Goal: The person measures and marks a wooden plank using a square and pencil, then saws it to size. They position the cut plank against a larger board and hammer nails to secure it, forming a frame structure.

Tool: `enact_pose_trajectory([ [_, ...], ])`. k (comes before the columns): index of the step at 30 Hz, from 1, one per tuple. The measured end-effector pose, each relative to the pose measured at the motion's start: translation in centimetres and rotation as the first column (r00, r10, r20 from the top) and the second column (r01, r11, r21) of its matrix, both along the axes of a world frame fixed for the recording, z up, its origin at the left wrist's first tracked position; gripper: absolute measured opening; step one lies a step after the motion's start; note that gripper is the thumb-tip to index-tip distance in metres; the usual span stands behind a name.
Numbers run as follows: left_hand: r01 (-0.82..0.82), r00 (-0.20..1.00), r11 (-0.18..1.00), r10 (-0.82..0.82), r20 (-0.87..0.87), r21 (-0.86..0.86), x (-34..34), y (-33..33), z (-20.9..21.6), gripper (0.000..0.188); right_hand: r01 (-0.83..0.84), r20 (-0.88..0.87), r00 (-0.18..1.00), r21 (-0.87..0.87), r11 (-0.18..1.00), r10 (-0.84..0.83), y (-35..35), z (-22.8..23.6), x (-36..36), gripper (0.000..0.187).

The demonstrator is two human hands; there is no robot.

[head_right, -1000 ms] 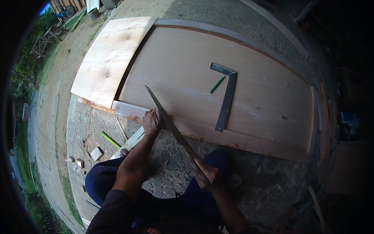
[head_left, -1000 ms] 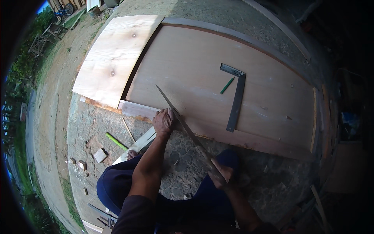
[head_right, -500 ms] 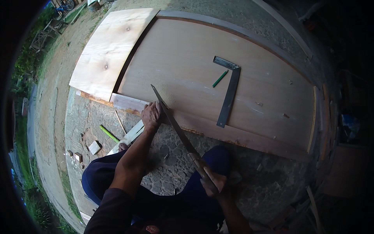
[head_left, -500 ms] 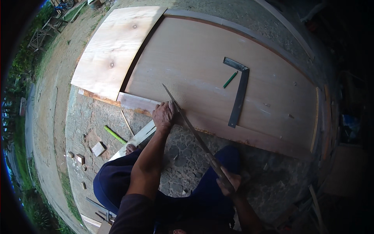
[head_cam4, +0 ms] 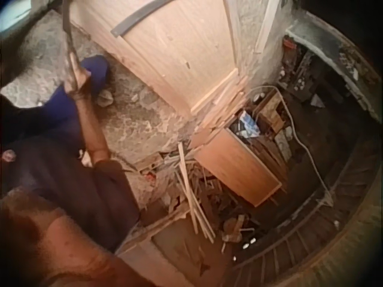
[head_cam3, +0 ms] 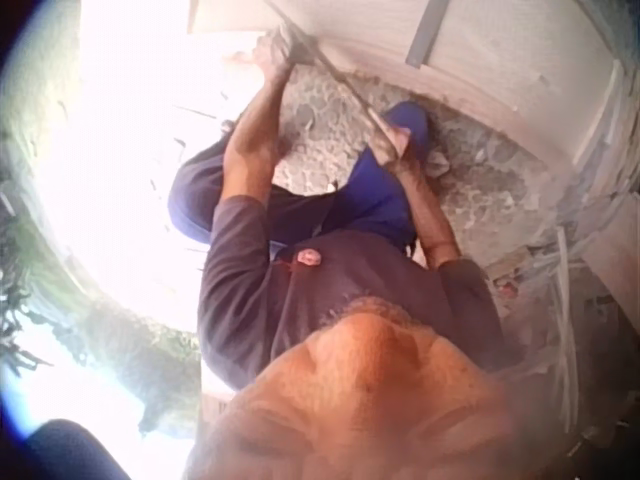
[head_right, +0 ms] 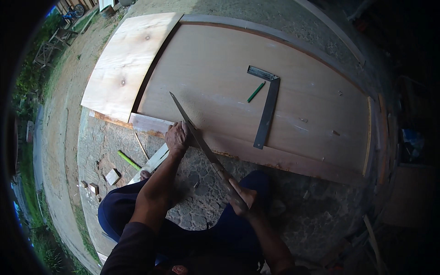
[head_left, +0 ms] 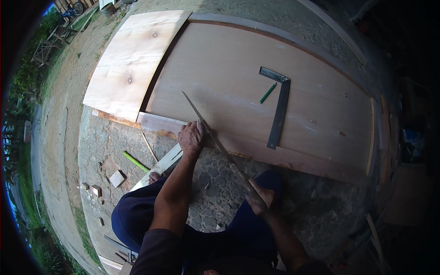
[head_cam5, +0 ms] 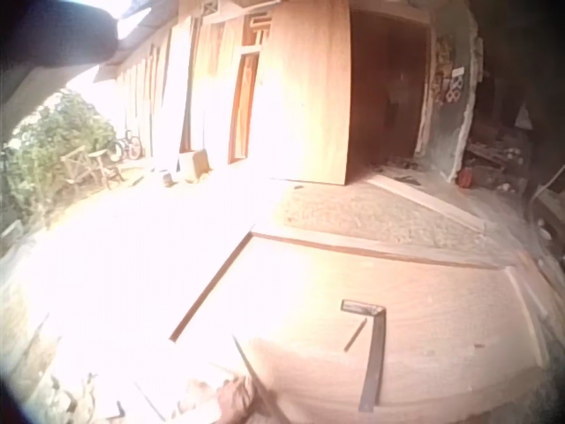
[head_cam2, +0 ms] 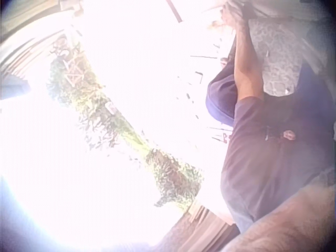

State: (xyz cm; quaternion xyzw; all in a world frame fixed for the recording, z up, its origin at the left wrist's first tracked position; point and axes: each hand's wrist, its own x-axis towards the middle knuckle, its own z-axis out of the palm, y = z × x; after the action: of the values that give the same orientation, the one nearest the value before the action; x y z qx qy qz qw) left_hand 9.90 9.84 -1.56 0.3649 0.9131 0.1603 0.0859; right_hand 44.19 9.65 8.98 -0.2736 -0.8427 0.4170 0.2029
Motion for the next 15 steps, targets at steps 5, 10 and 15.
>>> enact_pose_trajectory([
  [5, -0.008, 1.000, 1.000, 0.008, 0.000, 0.029, -0.1, 0.3, -0.4, 0.046, -0.014, -0.006, 1.000, 0.005, 1.000, 0.014, 0.3, 0.6, 0.6, 0.062],
  [10, -0.004, 1.000, 1.000, 0.004, 0.002, 0.011, 0.2, -0.1, 0.8, 0.044, -0.024, -0.081, 0.996, 0.036, 0.999, 0.026, -0.3, 0.6, 2.3, 0.063],
  [15, -0.005, 0.999, 0.999, 0.007, -0.050, 0.053, -0.1, 0.3, -0.6, 0.044, 0.006, -0.102, 0.995, -0.032, 0.999, -0.009, 0.8, 0.2, -1.9, 0.062],
])
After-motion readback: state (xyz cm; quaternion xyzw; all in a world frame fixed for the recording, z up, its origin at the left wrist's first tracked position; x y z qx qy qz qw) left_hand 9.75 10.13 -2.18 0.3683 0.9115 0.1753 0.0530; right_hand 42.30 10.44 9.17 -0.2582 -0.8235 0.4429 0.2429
